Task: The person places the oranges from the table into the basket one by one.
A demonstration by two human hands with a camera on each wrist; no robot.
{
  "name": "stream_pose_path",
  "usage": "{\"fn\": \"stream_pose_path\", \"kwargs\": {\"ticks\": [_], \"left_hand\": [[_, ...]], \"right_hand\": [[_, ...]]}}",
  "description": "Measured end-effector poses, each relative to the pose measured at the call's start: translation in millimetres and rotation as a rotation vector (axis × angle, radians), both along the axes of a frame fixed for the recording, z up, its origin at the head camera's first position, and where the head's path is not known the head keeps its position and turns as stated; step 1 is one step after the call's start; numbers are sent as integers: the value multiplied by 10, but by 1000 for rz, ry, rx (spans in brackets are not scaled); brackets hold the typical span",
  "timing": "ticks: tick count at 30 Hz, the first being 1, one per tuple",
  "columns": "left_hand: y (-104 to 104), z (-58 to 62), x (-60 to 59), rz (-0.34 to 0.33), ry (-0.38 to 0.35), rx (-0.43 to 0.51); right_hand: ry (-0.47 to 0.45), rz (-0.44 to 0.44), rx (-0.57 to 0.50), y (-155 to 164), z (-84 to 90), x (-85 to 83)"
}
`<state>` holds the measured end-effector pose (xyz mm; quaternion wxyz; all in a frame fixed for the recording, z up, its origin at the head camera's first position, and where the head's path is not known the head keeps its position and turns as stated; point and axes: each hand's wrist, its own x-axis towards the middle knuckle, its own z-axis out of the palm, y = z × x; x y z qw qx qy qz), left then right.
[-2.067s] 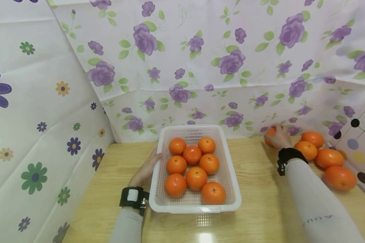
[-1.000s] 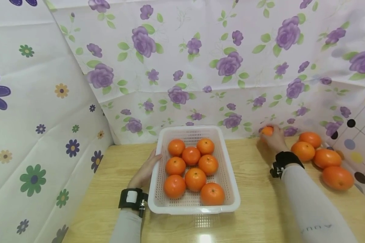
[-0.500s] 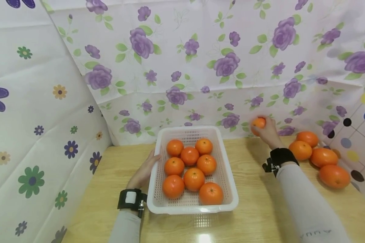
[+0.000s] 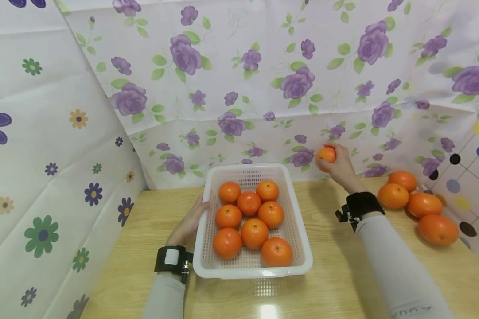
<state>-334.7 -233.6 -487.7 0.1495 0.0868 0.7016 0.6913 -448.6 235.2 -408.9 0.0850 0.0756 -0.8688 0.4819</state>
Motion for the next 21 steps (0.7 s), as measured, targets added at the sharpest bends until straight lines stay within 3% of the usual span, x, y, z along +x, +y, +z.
{"fn": "stream_pose_path", "kwargs": {"ticks": [12, 21], "left_hand": [[-6, -7, -5, -2, -3, -9], [-4, 1, 3, 5, -5, -11]], "right_hand": [[-9, 96, -55, -359, 327, 159], [28, 164, -101, -705, 466, 195]]}}
